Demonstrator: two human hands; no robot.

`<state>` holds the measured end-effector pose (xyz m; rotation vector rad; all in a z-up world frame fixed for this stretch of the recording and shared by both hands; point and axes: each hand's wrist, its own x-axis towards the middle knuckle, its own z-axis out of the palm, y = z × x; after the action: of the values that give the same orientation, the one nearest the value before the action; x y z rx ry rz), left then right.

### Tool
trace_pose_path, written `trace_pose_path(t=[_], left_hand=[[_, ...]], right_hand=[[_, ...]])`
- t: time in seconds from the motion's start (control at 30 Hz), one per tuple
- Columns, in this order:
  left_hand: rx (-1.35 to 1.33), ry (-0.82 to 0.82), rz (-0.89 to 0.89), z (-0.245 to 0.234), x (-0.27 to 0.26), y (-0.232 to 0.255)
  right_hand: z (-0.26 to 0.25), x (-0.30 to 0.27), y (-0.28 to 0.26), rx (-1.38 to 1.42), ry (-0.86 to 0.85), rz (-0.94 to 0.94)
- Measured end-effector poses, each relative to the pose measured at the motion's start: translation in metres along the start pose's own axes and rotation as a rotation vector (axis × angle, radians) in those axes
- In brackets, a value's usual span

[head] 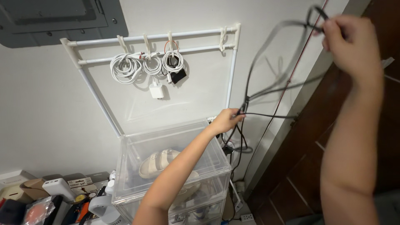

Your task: The person untangles a black power cable by hand and wraps it into a coil before hanging it on a hook alongside other white cables.

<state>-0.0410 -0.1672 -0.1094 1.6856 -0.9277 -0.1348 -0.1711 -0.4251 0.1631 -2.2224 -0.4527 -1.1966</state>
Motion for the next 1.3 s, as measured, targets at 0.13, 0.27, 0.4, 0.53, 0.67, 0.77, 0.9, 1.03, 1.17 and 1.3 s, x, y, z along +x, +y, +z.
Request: trace_pose_path(t=[0.13, 0.27, 0.4, 0.53, 0.67, 0.77, 0.9, 1.03, 1.17, 1.3], left_hand=[[0.14, -0.058, -0.088, 0.015, 0.003, 0.028], [0.222, 0.014, 0.115, 0.024, 0.022, 0.029], [0.184, 0.09, 0.111, 0.024, 0.025, 0.057], [0.023, 0.073, -0.037, 0.023, -0.001, 0.112], [0.023, 0.046, 0.061, 0.029, -0.028, 0.142], [-0.022, 0.097, 0.301, 0.035, -0.044, 0.138], [0.212, 0.307, 0.346, 0.04, -0.085, 0.094], [0.103, 0.182, 0.13, 0.068, -0.114, 0.025], [0.064, -0.068, 0.039, 0.102, -0.115, -0.015], [0.291, -0.02, 0.012, 0.127, -0.11, -0.021]], right_hand=[[-0.004, -0.029, 0.014, -0.002, 0.055, 0.134], [0.023, -0.08, 0.022, -0.054, -0.5, 0.038], [0.088, -0.151, -0.023, -0.079, -0.651, 0.551], [0.137, -0.207, -0.039, 0.227, -0.223, 0.423], [0.159, -0.244, -0.018, 0.362, -0.109, 0.408], [0.155, -0.248, -0.011, 0.524, -0.064, 0.408], [0.142, -0.23, 0.004, 0.752, -0.005, 0.775], [0.13, -0.215, 0.029, 1.264, -0.022, 0.958], [0.125, -0.202, 0.04, 1.809, -0.207, 1.08], [0.087, -0.192, 0.039, 1.769, -0.303, 0.842]])
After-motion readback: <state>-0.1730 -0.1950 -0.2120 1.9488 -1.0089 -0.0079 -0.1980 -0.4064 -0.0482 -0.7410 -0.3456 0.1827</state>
